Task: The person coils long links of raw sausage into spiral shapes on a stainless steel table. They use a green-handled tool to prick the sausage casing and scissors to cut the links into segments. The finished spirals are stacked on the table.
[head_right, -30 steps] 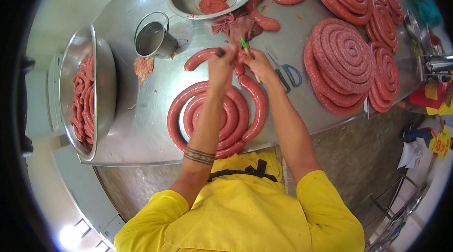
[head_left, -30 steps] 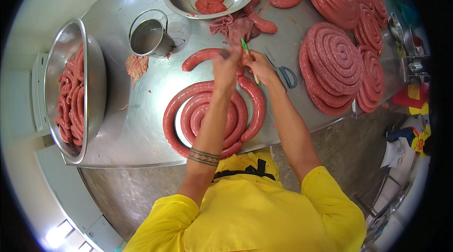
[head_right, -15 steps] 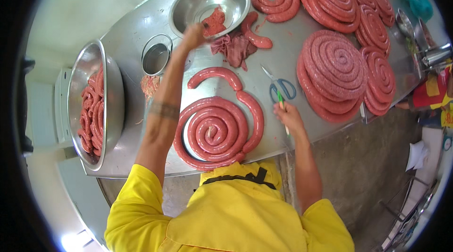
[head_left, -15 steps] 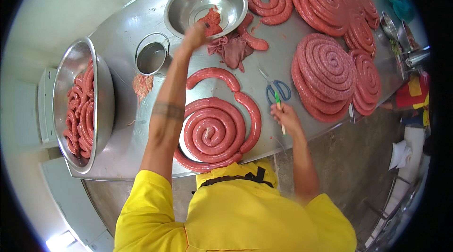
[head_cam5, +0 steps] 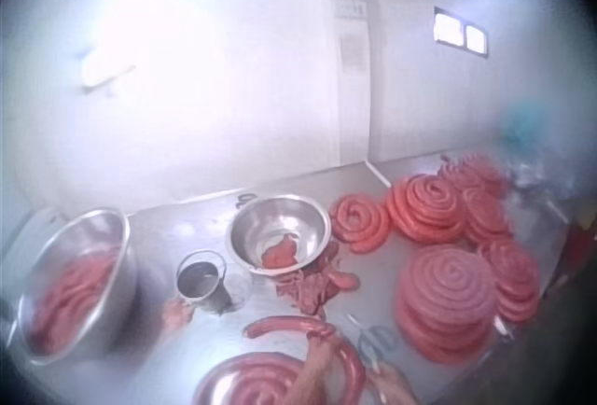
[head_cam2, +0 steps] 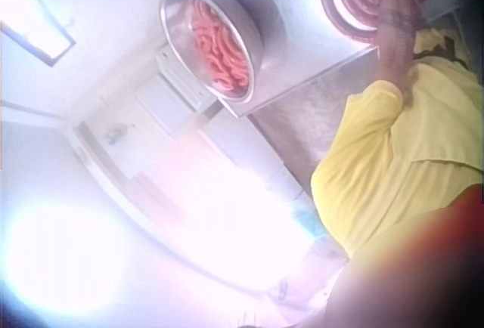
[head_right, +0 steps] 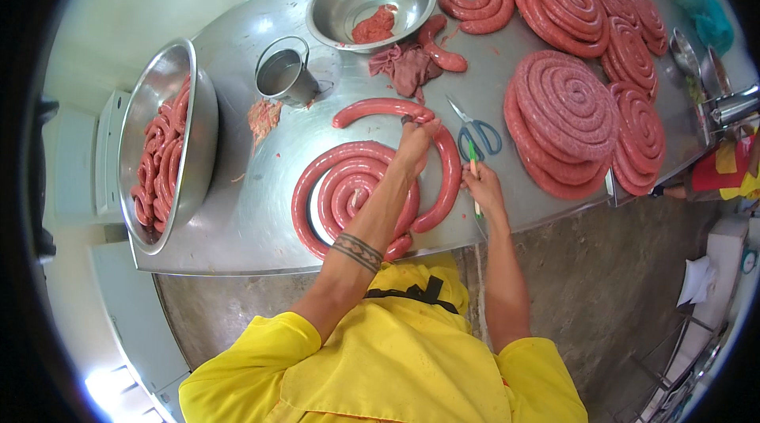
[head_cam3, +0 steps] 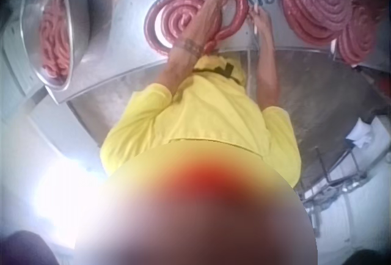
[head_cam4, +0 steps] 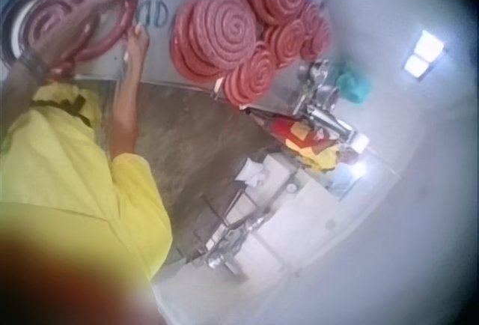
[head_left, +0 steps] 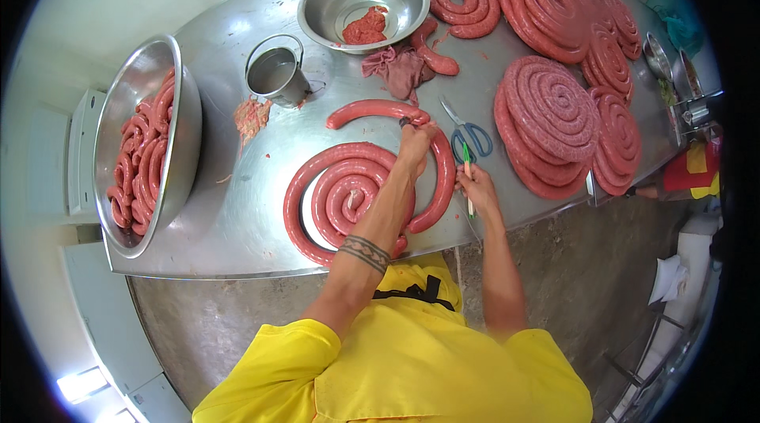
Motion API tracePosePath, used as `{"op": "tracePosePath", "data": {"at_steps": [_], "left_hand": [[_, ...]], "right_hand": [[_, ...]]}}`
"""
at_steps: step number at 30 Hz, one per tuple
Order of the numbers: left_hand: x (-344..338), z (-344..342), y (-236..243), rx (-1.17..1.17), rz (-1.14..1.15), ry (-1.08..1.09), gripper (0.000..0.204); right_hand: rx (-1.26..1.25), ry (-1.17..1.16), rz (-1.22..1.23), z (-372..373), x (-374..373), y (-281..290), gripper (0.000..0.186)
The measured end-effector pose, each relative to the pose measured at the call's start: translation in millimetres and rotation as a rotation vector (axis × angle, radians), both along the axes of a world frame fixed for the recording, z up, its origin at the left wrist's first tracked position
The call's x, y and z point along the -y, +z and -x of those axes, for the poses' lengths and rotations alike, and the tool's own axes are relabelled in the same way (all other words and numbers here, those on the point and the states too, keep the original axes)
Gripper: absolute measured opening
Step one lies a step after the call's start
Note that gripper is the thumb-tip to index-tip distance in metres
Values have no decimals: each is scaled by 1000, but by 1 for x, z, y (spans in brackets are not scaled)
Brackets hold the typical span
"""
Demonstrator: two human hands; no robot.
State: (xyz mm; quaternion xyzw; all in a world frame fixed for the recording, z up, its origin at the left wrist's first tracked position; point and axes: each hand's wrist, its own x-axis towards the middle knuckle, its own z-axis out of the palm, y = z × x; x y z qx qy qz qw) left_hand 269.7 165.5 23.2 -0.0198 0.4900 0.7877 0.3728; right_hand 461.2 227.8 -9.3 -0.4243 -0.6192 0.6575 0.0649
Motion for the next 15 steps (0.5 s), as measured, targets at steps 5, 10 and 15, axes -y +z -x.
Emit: {"op": "tracePosePath", "data": {"at_steps": [5, 10, 15], "left_hand": [[16, 5, 69, -85, 2, -251, 25], [75, 29, 174, -188, 94, -416, 22], [145, 55, 265, -384, 114, -487, 19]], "right_hand": [[-73, -71, -7, 1, 9, 1, 17], [-108, -109, -100, -4, 21, -1, 19], [-85, -99, -180, -3, 21, -10, 22]]}}
